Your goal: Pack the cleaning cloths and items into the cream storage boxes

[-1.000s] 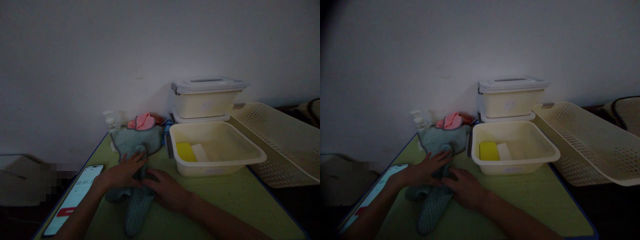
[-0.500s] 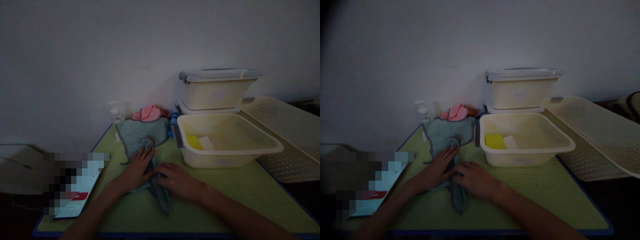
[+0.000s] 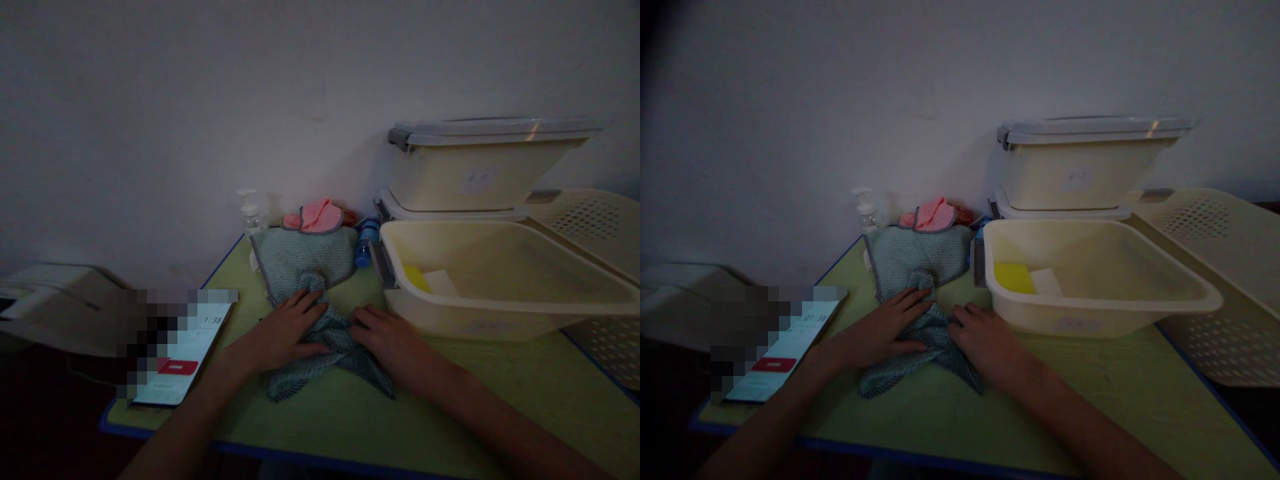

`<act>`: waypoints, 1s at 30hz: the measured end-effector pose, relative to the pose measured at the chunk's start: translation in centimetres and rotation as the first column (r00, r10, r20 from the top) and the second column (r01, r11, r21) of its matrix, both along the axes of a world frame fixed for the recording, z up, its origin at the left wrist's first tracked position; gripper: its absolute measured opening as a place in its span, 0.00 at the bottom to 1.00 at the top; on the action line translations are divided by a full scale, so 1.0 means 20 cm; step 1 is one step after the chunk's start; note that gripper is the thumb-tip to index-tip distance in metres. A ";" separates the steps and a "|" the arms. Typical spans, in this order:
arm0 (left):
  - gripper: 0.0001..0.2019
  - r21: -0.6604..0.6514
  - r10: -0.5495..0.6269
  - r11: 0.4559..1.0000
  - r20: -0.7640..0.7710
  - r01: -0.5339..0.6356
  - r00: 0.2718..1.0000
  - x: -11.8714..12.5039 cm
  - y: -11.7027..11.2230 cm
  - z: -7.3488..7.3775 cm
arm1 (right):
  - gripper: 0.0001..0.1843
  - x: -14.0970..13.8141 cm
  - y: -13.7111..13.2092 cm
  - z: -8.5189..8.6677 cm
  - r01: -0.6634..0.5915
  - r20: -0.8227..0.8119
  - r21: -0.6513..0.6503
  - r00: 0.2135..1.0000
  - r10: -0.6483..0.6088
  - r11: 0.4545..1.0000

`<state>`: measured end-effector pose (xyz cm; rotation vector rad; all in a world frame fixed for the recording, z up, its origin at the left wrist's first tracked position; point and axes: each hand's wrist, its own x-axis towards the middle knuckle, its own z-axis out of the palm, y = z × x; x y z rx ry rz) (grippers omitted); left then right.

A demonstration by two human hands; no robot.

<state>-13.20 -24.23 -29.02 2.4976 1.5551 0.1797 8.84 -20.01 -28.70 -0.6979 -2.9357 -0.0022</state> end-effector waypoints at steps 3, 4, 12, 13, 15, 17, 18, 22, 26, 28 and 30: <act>0.24 0.028 0.018 0.999 0.024 -0.019 1.000 0.01 0.00 0.02 | 0.09 0.00 0.00 0.01 0.033 -0.005 -0.012 0.999 -0.033 0.999; 0.22 0.027 0.027 0.999 0.022 -0.027 0.999 0.02 0.00 0.03 | 0.09 0.00 -0.01 0.01 0.037 -0.008 -0.016 0.999 -0.037 0.999; 0.08 0.071 0.202 0.978 -0.137 -0.194 0.970 0.07 -0.02 0.10 | 0.10 -0.02 -0.03 -0.01 0.135 -0.159 -0.082 0.976 -0.146 0.987; 0.08 0.093 0.242 0.969 -0.142 -0.231 0.960 0.07 -0.02 0.11 | 0.10 -0.02 -0.03 -0.02 0.140 -0.189 -0.085 0.970 -0.154 0.987; 0.08 0.138 0.326 0.941 -0.122 -0.309 0.938 0.06 -0.03 0.12 | 0.08 -0.02 -0.02 -0.03 0.143 -0.244 -0.092 0.956 -0.162 0.985; 0.07 0.196 0.413 0.898 -0.065 -0.395 0.908 0.06 -0.03 0.13 | 0.10 -0.01 -0.02 -0.03 0.136 -0.303 -0.100 0.940 -0.160 0.986; 0.08 0.234 0.451 0.870 -0.022 -0.434 0.892 0.05 -0.03 0.12 | 0.12 -0.01 -0.02 -0.03 0.129 -0.332 -0.103 0.930 -0.156 0.986; 0.11 0.402 0.482 0.769 0.146 -0.497 0.864 0.02 -0.02 0.11 | 0.17 0.00 -0.03 -0.01 0.082 -0.387 -0.069 0.916 -0.102 0.994; 0.12 0.530 0.399 0.740 0.148 -0.414 0.905 0.01 -0.01 0.10 | 0.17 0.02 -0.05 0.00 0.024 -0.466 0.076 0.885 0.014 0.997; 0.13 0.589 0.372 0.715 0.135 -0.376 0.918 0.01 0.00 0.09 | 0.16 0.02 -0.06 0.01 -0.005 -0.501 0.155 0.862 0.083 0.988; 0.17 0.631 0.347 0.693 0.130 -0.347 0.929 0.01 -0.01 0.09 | 0.17 0.01 -0.08 0.03 -0.013 -0.531 0.235 0.836 0.139 0.972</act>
